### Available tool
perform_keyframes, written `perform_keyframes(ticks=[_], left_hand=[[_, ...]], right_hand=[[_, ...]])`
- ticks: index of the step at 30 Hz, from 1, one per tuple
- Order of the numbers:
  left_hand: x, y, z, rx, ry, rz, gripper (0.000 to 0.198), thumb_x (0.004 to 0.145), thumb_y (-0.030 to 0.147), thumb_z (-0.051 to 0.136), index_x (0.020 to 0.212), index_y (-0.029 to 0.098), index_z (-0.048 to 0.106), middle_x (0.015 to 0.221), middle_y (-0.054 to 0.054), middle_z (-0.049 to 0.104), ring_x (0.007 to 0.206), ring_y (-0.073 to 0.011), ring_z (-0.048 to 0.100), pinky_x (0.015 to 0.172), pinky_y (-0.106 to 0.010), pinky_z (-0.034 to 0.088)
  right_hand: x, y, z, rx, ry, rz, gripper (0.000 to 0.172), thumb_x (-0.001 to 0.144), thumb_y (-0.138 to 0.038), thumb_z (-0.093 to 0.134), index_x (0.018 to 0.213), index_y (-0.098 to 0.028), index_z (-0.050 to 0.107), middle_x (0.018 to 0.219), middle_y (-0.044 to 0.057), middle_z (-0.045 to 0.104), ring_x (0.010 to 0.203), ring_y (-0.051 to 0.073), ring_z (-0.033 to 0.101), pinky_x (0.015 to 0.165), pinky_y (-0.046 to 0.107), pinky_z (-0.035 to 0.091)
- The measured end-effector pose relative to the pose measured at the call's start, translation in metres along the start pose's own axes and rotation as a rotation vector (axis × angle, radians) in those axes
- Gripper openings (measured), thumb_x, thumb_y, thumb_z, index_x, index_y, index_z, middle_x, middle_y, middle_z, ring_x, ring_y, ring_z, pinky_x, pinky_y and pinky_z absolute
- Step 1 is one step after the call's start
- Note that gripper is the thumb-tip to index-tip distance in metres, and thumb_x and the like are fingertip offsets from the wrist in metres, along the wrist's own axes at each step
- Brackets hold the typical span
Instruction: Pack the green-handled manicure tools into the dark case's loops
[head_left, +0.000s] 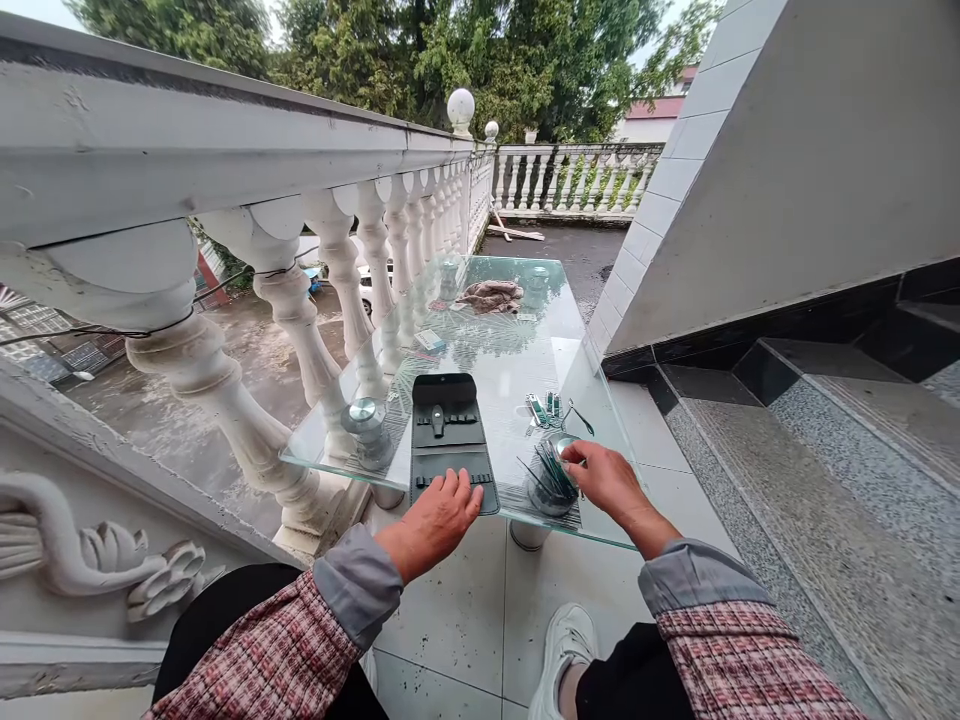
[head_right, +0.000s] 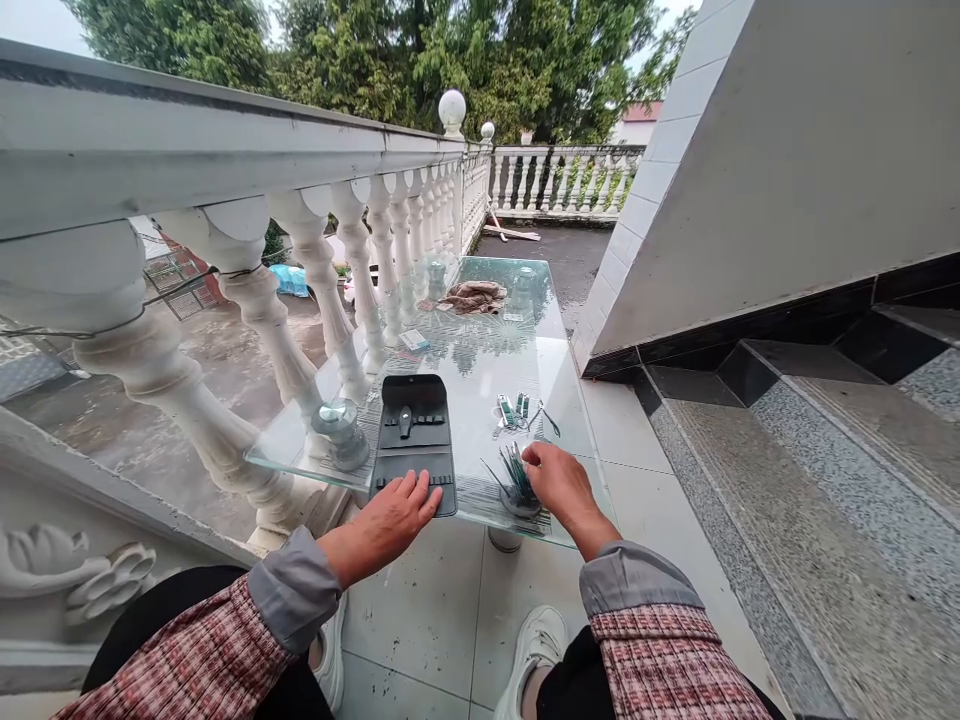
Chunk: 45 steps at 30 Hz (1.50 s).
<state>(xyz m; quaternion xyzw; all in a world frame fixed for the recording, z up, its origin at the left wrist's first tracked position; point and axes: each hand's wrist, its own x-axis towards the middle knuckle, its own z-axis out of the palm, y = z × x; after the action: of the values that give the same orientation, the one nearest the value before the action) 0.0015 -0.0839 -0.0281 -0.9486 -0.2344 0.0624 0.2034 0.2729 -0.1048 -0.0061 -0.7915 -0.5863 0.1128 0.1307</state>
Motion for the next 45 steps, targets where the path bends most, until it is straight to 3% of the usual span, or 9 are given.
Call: perform_keyframes(ticks=[4, 8, 16, 21, 26, 30, 35, 39, 45], left_hand=[[0.0, 0.001, 0.0, -0.029, 0.015, 0.001, 0.046, 0.088, 0.011, 0.044, 0.133, 0.007, 0.041, 0.13, -0.026, 0.049, 0.116, -0.0315, 0.052, 0.086, -0.043, 0.046], [0.0, 0.001, -0.001, -0.046, 0.011, -0.01, 0.046, 0.088, 0.011, 0.045, 0.133, 0.007, 0.041, 0.131, -0.027, 0.048, 0.116, -0.0325, 0.052, 0.086, -0.044, 0.046], [0.0, 0.0, -0.002, -0.037, 0.017, -0.001, 0.045, 0.089, 0.011, 0.041, 0.133, 0.007, 0.04, 0.131, -0.025, 0.048, 0.116, -0.0313, 0.052, 0.087, -0.043, 0.046], [-0.001, 0.0, 0.003, -0.04, 0.035, 0.014, 0.045, 0.088, 0.012, 0.042, 0.133, 0.006, 0.04, 0.13, -0.026, 0.049, 0.116, -0.0316, 0.052, 0.087, -0.043, 0.045], [-0.003, -0.004, 0.001, -0.076, 0.044, 0.025, 0.045, 0.087, 0.009, 0.041, 0.132, 0.007, 0.041, 0.13, -0.025, 0.049, 0.117, -0.031, 0.051, 0.088, -0.043, 0.045], [-0.005, -0.006, 0.0, -0.138, 0.066, 0.011, 0.046, 0.086, 0.007, 0.044, 0.132, 0.009, 0.041, 0.132, -0.024, 0.047, 0.121, -0.0294, 0.049, 0.095, -0.044, 0.043], [-0.019, 0.008, 0.002, -0.197, 0.207, -0.094, 0.045, 0.086, 0.003, 0.043, 0.13, 0.014, 0.044, 0.137, -0.022, 0.044, 0.129, -0.0272, 0.042, 0.102, -0.047, 0.038], [-0.036, 0.041, -0.005, -0.186, 0.355, 0.063, 0.038, 0.088, 0.01, 0.047, 0.125, 0.016, 0.049, 0.133, -0.017, 0.05, 0.128, -0.0277, 0.043, 0.104, -0.049, 0.038], [-0.042, 0.086, -0.021, -0.141, 0.28, 0.229, 0.021, 0.089, 0.016, 0.051, 0.109, 0.016, 0.057, 0.118, -0.013, 0.061, 0.118, -0.0225, 0.052, 0.105, -0.045, 0.04]], right_hand=[[-0.008, -0.008, 0.001, -0.022, 0.018, -0.066, 0.013, 0.082, -0.027, 0.051, 0.084, -0.024, 0.064, 0.088, -0.001, 0.067, 0.077, 0.014, 0.057, 0.064, 0.023, 0.035], [-0.015, -0.024, 0.015, -0.096, 0.025, -0.149, 0.018, 0.084, -0.035, 0.053, 0.077, -0.022, 0.063, 0.086, 0.002, 0.065, 0.084, 0.016, 0.056, 0.064, 0.025, 0.034], [-0.014, -0.038, 0.034, -0.242, 0.048, -0.133, 0.02, 0.088, -0.027, 0.048, 0.08, -0.017, 0.064, 0.089, 0.01, 0.063, 0.089, 0.02, 0.056, 0.064, 0.027, 0.034], [-0.016, -0.035, 0.026, -0.253, 0.071, -0.072, 0.021, 0.087, -0.027, 0.047, 0.078, -0.017, 0.063, 0.09, 0.01, 0.064, 0.087, 0.021, 0.057, 0.06, 0.027, 0.033], [-0.022, -0.029, -0.001, -0.185, 0.143, -0.039, 0.026, 0.089, -0.036, 0.044, 0.074, -0.021, 0.06, 0.083, 0.005, 0.063, 0.08, 0.018, 0.056, 0.057, 0.027, 0.03], [-0.025, -0.01, -0.023, 0.13, 0.283, 0.046, 0.022, 0.081, -0.039, 0.05, 0.071, -0.022, 0.061, 0.076, 0.002, 0.064, 0.069, 0.016, 0.053, 0.057, 0.027, 0.032], [-0.013, 0.018, -0.021, 0.843, 0.384, 0.216, 0.021, 0.059, -0.037, 0.068, 0.071, -0.02, 0.064, 0.065, 0.001, 0.061, 0.062, 0.015, 0.052, 0.059, 0.028, 0.037], [0.005, 0.018, -0.007, 1.173, 0.392, 0.216, 0.04, 0.055, -0.044, 0.068, 0.084, -0.017, 0.06, 0.067, -0.001, 0.058, 0.053, 0.011, 0.047, 0.047, 0.025, 0.037], [0.023, 0.009, -0.001, 1.506, 0.407, 0.232, 0.045, 0.058, -0.047, 0.065, 0.09, -0.019, 0.05, 0.068, -0.006, 0.052, 0.05, 0.005, 0.042, 0.043, 0.019, 0.038]])
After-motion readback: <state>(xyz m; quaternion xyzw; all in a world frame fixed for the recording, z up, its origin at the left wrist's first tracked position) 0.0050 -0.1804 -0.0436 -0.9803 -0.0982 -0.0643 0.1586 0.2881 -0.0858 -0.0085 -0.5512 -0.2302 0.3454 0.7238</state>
